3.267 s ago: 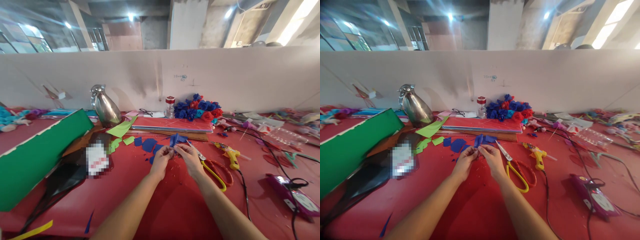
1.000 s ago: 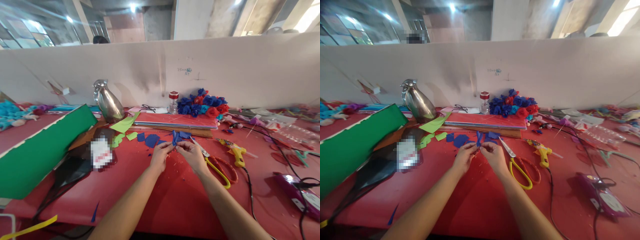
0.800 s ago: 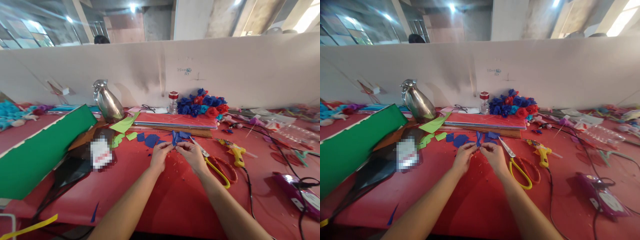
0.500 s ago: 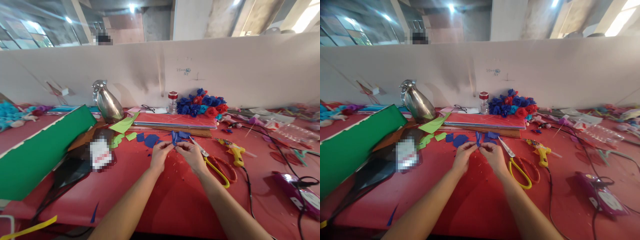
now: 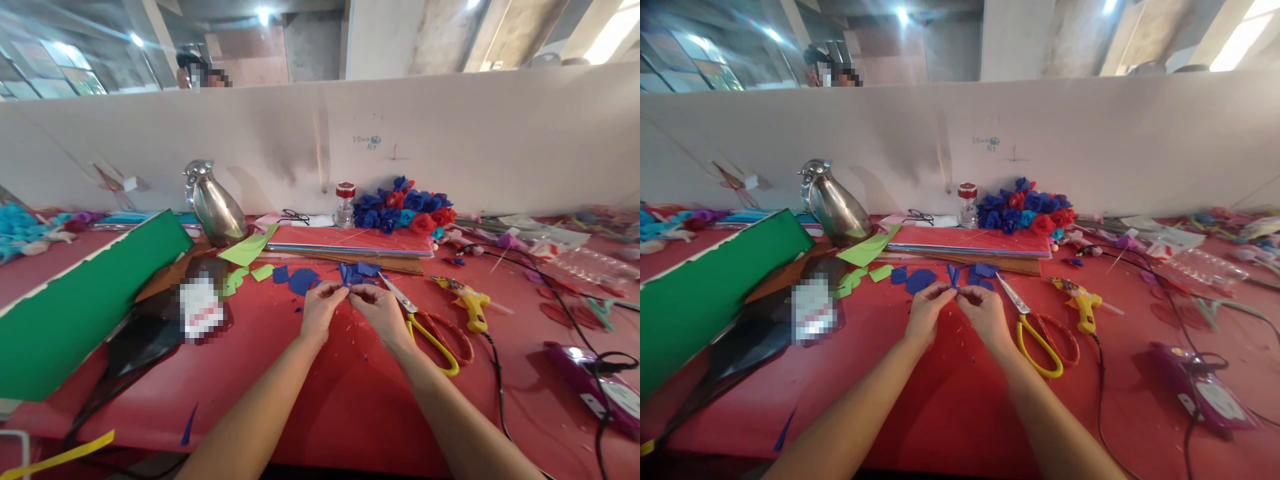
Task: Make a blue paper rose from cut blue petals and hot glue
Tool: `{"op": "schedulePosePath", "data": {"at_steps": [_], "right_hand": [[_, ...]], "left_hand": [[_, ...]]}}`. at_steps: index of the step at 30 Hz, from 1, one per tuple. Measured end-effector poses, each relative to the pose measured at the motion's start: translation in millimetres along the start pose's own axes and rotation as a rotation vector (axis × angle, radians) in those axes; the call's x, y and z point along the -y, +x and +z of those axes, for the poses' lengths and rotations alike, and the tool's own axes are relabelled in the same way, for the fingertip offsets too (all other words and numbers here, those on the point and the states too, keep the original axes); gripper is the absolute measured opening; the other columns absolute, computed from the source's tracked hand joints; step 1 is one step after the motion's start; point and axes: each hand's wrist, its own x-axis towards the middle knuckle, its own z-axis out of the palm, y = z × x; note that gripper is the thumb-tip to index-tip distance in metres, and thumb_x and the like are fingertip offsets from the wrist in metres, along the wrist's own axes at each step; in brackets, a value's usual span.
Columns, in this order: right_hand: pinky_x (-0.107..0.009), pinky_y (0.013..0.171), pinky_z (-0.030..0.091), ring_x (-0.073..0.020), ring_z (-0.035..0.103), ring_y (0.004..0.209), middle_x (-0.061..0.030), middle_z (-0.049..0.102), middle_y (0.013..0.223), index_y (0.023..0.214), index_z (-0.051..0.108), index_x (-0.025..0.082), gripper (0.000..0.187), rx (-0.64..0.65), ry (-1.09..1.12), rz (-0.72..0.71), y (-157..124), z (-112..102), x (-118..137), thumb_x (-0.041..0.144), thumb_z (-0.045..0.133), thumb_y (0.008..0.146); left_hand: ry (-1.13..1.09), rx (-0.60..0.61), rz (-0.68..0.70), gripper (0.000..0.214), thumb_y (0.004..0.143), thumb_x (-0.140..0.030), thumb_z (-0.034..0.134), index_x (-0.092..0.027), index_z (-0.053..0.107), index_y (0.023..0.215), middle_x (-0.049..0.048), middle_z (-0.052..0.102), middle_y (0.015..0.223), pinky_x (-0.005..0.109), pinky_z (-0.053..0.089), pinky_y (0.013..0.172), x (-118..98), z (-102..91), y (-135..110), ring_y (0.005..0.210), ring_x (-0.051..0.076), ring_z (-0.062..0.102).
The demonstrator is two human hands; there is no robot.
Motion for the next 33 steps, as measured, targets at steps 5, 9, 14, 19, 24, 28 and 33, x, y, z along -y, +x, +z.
{"op": "schedulePosePath", "data": {"at_steps": [5,9,14,19,24,28,33], "right_hand": [[-0.031,0.07,0.047,-0.018,0.062,0.07,-0.0032,0.07,0.074,0.073,0.07,0.018,0.015,-0.011,-0.025,0.012,0.3,0.0,0.2,0.029,0.063,0.064],[-0.03,0.07,0.046,-0.0182,0.061,0.072,-0.0031,0.07,0.074,0.073,0.069,0.018,0.015,0.03,-0.059,0.002,0.4,-0.6,-2.0,0.029,0.06,0.067],[-0.03,0.069,0.044,-0.0173,0.06,0.069,-0.0015,0.068,0.071,0.072,0.068,0.019,0.014,0.023,-0.115,-0.033,0.5,-0.7,-4.2,0.029,0.059,0.068],[-0.03,0.071,0.044,-0.0176,0.061,0.071,-0.0022,0.069,0.073,0.073,0.068,0.019,0.015,0.022,-0.133,-0.035,0.8,-0.8,-6.5,0.027,0.057,0.068],[-0.029,0.07,0.045,-0.0176,0.061,0.07,-0.0019,0.069,0.072,0.073,0.068,0.019,0.016,-0.003,-0.145,-0.026,0.8,0.0,-8.5,0.027,0.057,0.066],[-0.028,0.068,0.045,-0.017,0.061,0.068,-0.0016,0.069,0.07,0.071,0.067,0.019,0.015,-0.004,-0.098,-0.027,0.3,1.6,-7.4,0.027,0.057,0.065],[-0.028,0.066,0.046,-0.0169,0.061,0.067,-0.0019,0.069,0.07,0.071,0.067,0.019,0.015,-0.016,-0.08,-0.031,0.6,0.7,-4.6,0.03,0.058,0.065]], "left_hand": [[-0.011,-0.007,-0.008,0.013,0.054,-0.027,0.073,-0.017,0.068,0.06,0.0006,0.064,0.064,0.026,0.04,0.068,-0.1,0.3,0.2,0.066,0.014,0.055],[-0.036,-0.001,-0.032,0.014,0.054,-0.027,0.074,-0.017,0.068,0.062,0.0004,0.064,0.065,0.026,0.041,0.068,-1.9,1.0,-0.8,0.065,0.014,0.055],[0.011,0.004,-0.033,0.014,0.054,-0.026,0.074,-0.016,0.068,0.06,-0.0001,0.063,0.063,0.026,0.04,0.069,-2.3,1.0,-0.9,0.064,0.013,0.054],[0.021,0.007,-0.023,0.013,0.055,-0.027,0.073,-0.016,0.068,0.06,0.0,0.062,0.063,0.026,0.041,0.068,1.4,-0.9,1.0,0.064,0.013,0.054],[0.038,0.034,-0.014,0.017,0.057,-0.031,0.072,-0.016,0.069,0.064,0.001,0.064,0.064,0.027,0.042,0.068,6.7,-3.9,2.7,0.067,0.015,0.056],[0.033,0.049,-0.003,0.018,0.058,-0.031,0.072,-0.016,0.071,0.068,0.0021,0.067,0.071,0.027,0.042,0.07,6.7,-4.0,3.0,0.072,0.016,0.059],[-0.016,0.073,-0.002,0.016,0.057,-0.028,0.072,-0.017,0.073,0.069,0.003,0.069,0.078,0.028,0.042,0.075,2.7,-2.4,2.0,0.079,0.018,0.06]]}}
